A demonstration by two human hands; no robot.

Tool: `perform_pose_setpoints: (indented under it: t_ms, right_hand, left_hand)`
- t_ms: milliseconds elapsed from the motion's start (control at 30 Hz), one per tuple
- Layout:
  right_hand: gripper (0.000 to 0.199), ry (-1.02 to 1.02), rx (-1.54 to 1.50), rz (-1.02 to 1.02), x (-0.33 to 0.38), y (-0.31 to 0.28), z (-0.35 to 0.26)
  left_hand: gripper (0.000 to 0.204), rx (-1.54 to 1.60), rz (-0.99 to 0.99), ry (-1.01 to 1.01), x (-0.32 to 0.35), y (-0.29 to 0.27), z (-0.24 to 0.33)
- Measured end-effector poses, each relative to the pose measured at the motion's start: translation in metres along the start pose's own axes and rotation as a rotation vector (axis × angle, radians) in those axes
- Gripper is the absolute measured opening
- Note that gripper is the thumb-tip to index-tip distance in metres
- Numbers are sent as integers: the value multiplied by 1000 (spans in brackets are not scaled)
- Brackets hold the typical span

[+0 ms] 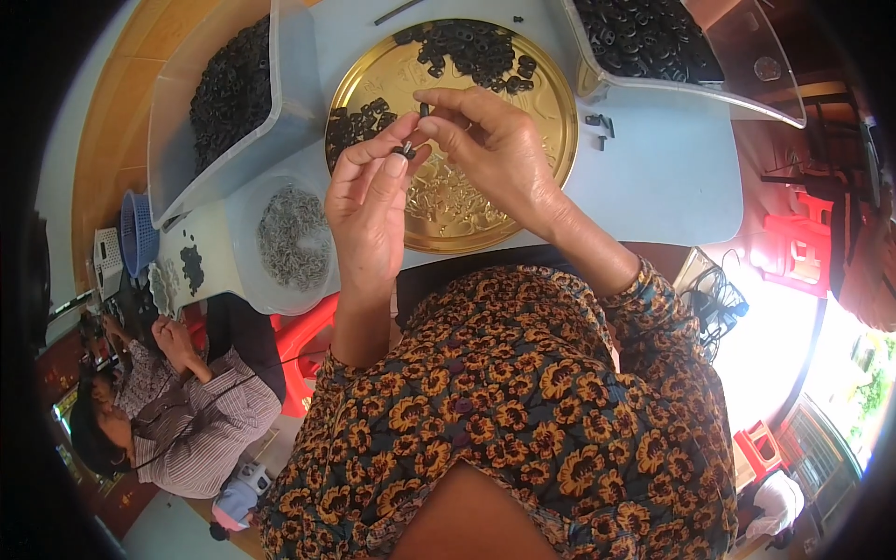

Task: The person sorts and inspects small black plastic or rubber components by hand on a gold tray.

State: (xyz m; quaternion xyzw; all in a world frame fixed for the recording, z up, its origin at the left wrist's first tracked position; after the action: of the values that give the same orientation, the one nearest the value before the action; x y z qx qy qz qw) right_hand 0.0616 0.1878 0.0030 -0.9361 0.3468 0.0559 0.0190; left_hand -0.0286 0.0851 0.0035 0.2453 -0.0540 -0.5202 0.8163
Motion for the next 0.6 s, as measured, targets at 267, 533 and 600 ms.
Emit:
perform_pose_setpoints:
  t_ms: [267, 533, 600]
  right_hand:
    - [27, 151, -207, -82, -4, 3, 14]
    - [25, 219, -552, -16, 0, 1, 22]
    - [24, 215, -558, -14, 1, 1, 19]
  left_hand:
    - [17, -13, -62, 3, -1, 7, 3]
    - [13, 151, 16, -90, -4, -7, -2]
    - [14, 144, 22, -96, -7, -6, -1]
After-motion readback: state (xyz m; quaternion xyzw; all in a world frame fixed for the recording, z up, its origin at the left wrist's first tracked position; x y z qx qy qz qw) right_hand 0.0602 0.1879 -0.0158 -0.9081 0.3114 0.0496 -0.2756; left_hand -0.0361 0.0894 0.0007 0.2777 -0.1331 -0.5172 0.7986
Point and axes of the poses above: each hand's wrist, its own x-axis away from the middle knuckle, its own y-axis out of the palm, z = x × y, the point moved 10 cm from there along -x, towards the middle knuckle, and after that the axes turned 6 degrees about -z, right-handed, at the moved point
